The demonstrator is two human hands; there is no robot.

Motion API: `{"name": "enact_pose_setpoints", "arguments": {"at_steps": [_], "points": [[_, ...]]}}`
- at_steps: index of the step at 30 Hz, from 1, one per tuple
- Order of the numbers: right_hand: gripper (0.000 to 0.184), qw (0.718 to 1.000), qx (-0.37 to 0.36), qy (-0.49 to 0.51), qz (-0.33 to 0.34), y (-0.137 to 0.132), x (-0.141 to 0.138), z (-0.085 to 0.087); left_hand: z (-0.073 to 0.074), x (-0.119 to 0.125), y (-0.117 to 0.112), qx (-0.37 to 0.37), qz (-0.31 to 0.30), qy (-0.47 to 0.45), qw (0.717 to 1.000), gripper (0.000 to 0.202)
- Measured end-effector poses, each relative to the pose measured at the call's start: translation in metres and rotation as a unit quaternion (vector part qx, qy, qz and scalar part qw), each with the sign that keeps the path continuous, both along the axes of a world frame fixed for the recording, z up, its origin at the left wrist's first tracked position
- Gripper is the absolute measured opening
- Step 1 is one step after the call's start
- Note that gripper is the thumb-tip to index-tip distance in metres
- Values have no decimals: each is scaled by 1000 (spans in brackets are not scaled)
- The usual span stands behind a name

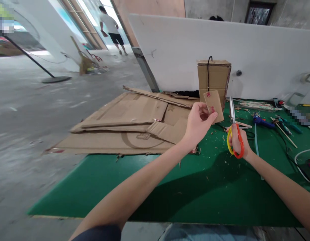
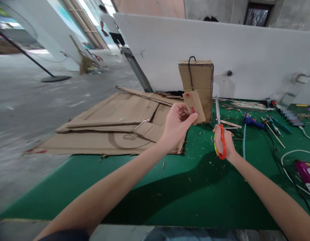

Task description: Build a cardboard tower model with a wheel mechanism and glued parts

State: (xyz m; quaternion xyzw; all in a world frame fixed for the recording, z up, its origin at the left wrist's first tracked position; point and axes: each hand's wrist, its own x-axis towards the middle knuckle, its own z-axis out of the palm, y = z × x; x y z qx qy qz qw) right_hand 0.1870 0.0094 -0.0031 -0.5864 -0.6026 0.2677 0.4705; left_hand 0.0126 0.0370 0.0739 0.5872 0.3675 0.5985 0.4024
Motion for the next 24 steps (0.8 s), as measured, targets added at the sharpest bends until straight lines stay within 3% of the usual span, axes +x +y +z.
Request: {"name": "enact_pose_setpoints", "arguments": {"at_steps": [4, 8, 13, 17, 24], "points": [[64, 987, -44, 157, -7, -3, 2, -1, 0, -5, 7, 3, -15, 20, 1000, 23], [64, 979, -45, 195, 37, -9, 7, -1, 4, -13, 15, -24, -46, 16, 999, 13], [63, 988, 47, 118, 93, -11, 14, 0, 19, -21, 14, -110, -133, -19, 985, 14], [66, 989, 34, 75, 119, -13, 14, 0, 21, -23, 12, -72, -119, 15, 990, 16], [51, 989, 36, 12, 140, -16, 11, -5, 21, -25, 9, -32, -61, 92, 993, 16]]}}
